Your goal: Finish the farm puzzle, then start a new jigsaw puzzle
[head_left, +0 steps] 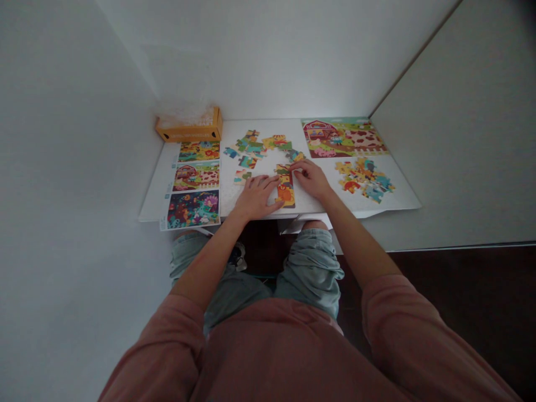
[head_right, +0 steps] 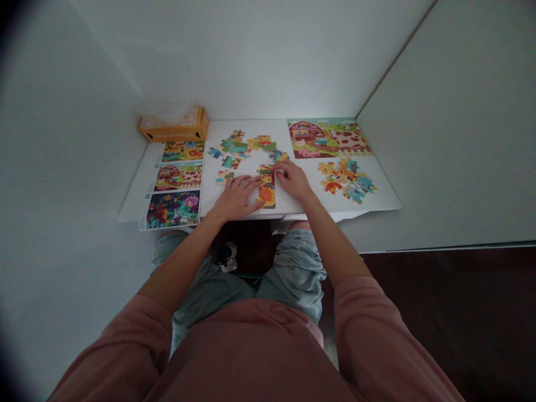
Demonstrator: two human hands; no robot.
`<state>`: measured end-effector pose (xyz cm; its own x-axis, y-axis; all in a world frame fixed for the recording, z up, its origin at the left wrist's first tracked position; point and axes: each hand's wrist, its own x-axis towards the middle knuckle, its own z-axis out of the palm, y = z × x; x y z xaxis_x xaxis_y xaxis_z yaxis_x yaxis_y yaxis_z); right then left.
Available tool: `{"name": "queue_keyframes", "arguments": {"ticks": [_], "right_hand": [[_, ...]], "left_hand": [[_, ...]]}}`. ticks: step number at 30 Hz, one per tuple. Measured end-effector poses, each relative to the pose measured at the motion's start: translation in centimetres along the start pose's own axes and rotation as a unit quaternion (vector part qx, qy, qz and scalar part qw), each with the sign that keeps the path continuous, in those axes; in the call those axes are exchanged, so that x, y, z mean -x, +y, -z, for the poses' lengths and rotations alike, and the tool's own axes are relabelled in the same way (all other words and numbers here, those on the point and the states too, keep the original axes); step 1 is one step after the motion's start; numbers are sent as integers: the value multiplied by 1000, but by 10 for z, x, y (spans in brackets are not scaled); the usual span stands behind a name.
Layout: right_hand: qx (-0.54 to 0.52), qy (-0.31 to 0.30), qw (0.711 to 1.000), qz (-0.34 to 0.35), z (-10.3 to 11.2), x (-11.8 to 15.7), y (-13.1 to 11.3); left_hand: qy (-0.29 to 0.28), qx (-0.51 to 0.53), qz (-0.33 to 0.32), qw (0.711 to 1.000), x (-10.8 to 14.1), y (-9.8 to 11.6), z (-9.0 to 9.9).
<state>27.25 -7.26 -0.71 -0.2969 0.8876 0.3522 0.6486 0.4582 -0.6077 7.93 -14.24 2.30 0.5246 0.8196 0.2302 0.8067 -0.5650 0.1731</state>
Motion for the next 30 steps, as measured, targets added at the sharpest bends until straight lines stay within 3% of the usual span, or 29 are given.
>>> {"name": "queue_keyframes", "arguments": {"ticks": [11, 18, 30], "right_hand": [[-15, 99, 987, -124, 7, 3, -2], [4, 64, 993, -100, 6, 5, -10], [147, 59, 984, -78, -1, 4, -11]], "left_hand": [[8, 8, 14, 1000, -1, 0, 1], [19, 6, 53, 998, 0, 1, 2], [31, 7, 32, 999, 3, 1, 1]]}}
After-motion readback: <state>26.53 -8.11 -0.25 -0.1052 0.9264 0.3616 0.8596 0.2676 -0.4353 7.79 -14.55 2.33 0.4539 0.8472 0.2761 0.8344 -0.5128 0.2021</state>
